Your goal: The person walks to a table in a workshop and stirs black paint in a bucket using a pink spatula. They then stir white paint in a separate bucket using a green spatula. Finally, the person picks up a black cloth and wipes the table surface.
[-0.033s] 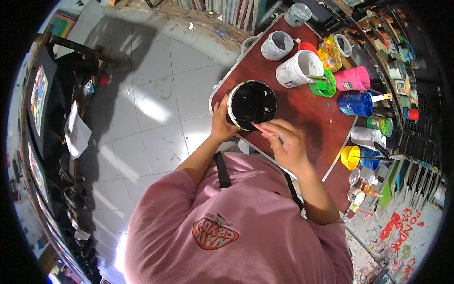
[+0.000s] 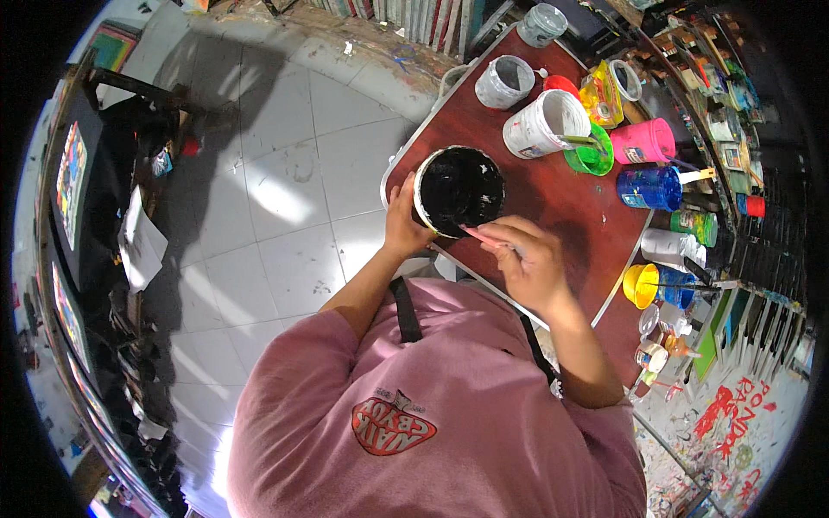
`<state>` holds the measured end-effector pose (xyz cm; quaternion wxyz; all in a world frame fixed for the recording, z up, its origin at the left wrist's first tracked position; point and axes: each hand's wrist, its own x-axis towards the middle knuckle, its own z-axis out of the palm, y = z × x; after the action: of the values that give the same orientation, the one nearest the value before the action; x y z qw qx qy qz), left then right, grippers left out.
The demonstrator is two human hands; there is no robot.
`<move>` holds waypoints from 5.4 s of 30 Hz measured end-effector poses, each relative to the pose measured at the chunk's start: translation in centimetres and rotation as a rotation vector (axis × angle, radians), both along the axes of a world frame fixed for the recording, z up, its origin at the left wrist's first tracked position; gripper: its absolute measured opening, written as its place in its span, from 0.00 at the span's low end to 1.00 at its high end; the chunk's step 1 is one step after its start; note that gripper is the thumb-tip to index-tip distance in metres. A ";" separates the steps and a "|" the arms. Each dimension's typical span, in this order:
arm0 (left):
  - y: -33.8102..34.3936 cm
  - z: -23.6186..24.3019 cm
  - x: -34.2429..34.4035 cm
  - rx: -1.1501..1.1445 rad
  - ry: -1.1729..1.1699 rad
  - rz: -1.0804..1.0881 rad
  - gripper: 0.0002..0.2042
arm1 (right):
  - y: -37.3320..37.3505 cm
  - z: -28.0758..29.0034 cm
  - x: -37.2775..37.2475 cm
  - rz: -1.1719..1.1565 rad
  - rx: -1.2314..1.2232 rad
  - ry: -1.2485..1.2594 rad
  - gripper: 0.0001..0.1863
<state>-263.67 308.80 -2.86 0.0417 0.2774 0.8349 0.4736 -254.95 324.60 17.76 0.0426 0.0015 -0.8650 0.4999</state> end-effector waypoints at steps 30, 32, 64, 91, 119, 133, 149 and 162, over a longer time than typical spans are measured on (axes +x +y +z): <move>1.5 3.6 -2.7 -0.062 0.261 -0.189 0.44 | 6.6 1.6 -1.7 0.193 1.328 -0.225 0.20; 1.6 4.3 -2.7 -0.077 0.280 -0.210 0.43 | 7.1 1.1 -0.9 0.168 1.252 -0.353 0.20; 2.0 3.8 -1.5 -0.129 0.355 -0.143 0.41 | 2.7 -1.7 5.0 -0.510 -0.944 -1.082 0.14; 2.0 3.8 -2.6 -0.125 0.314 -0.158 0.45 | 7.9 0.3 5.9 -0.434 -0.967 -0.290 0.16; 2.8 5.1 -3.3 -0.211 0.183 -0.203 0.44 | 6.1 0.6 2.2 0.189 1.313 -0.230 0.20; 3.0 4.5 -3.4 -0.084 0.407 -0.256 0.40 | 6.9 1.9 3.9 -0.029 1.013 -0.517 0.25; 2.9 5.2 -3.3 -0.102 0.367 -0.243 0.42 | 5.7 3.2 3.2 -0.034 0.929 -0.749 0.20; 3.0 4.2 -3.0 -0.092 0.462 -0.216 0.40 | 4.2 -0.1 3.4 -0.338 -0.612 -1.105 0.08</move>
<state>-266.65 311.83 1.30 -0.0871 0.4636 0.8084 0.3520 -251.51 328.78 17.66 -0.3319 -0.4041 -0.5663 0.6371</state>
